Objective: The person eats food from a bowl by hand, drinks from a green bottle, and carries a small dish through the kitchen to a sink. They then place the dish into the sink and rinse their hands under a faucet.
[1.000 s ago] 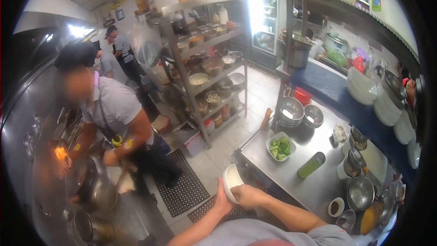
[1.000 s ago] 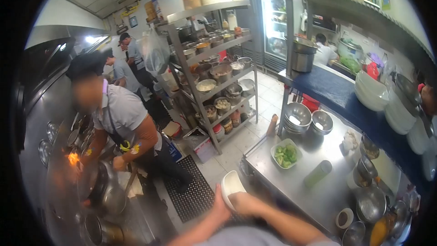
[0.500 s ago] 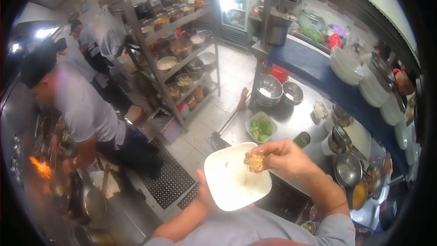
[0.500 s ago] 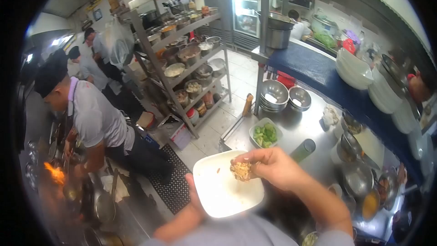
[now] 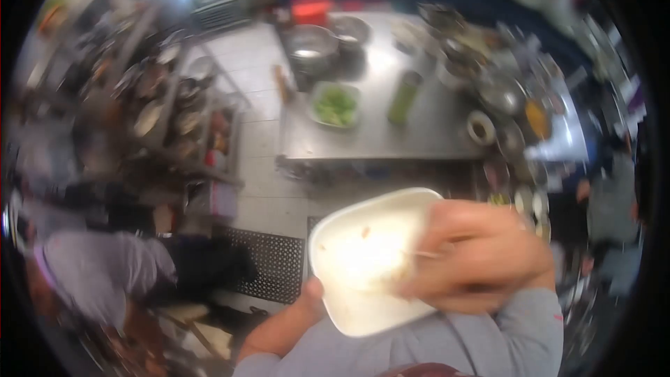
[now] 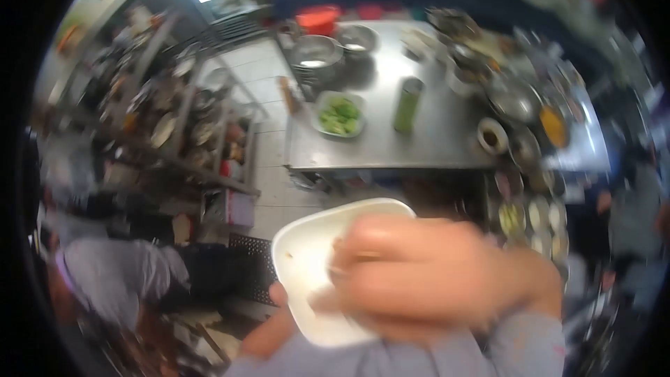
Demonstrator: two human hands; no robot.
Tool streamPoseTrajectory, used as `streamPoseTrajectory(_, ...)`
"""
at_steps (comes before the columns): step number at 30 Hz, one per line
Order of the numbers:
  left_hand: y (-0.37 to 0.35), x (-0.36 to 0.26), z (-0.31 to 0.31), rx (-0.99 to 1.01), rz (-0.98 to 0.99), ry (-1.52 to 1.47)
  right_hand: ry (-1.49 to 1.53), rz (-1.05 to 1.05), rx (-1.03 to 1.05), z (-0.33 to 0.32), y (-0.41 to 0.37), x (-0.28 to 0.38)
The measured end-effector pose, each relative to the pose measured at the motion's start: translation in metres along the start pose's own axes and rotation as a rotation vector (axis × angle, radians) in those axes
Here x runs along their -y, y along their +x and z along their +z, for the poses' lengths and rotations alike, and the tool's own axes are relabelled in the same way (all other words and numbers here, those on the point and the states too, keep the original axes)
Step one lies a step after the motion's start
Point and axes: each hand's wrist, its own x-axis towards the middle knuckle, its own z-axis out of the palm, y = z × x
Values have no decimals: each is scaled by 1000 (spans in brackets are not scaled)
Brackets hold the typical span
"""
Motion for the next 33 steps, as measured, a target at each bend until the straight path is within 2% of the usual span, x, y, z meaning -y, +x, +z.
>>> streamPoseTrajectory(1, 4, -1, -1, -2, -23, -2, -188, 58, 14, 18, -15, -8)
streamPoseTrajectory(3, 15, 1, -6, 7, -82, -6, -243, 107, 30, 41, -45, -30)
streamPoseTrajectory(8, 38, 14, -26, 74, -230, -39, -138, 172, -276, 59, -89, -29)
streamPoseTrajectory(9, 46, 16, -24, 121, -255, -7, -186, 286, -195, 71, -85, -32)
streamPoseTrajectory(12, 64, 25, -3, 206, -342, 0, -280, 266, -213, 60, -103, -36)
streamPoseTrajectory(15, 76, 37, 11, 275, -426, 43, -260, 252, -354, 44, -114, -24)
streamPoseTrajectory(16, 80, 40, 9, 244, -434, 68, -252, 250, -407, 44, -119, -23)
streamPoseTrajectory(17, 84, 46, 7, 213, -444, 90, -329, 345, -361, 52, -117, -28)
streamPoseTrajectory(20, 100, 58, 12, 144, -434, 224, -362, 407, -306, 39, -141, -49)
streamPoseTrajectory(21, 105, 64, 14, 86, -423, 273, -323, 378, -567, 32, -146, -50)
streamPoseTrajectory(22, 109, 68, 13, 25, -411, 326, -272, 392, -605, 18, -152, -54)
streamPoseTrajectory(23, 120, 76, -6, 67, -400, 269, -357, 429, -606, 9, -159, -66)
streamPoseTrajectory(24, 127, 81, -12, 17, -380, 261, -445, 465, -605, 4, -169, -84)
streamPoseTrajectory(27, 158, 97, -29, -81, -301, 235, -477, 843, -729, 5, -215, -152)
streamPoseTrajectory(28, 170, 102, -34, -81, -297, 262, -336, 935, -721, 5, -238, -174)
streamPoseTrajectory(30, 187, 107, -41, -99, -299, 324, -220, 1005, -769, 11, -279, -206)
streamPoseTrajectory(33, 215, 121, -54, -264, -296, 381, -127, 1138, -747, 6, -314, -217)
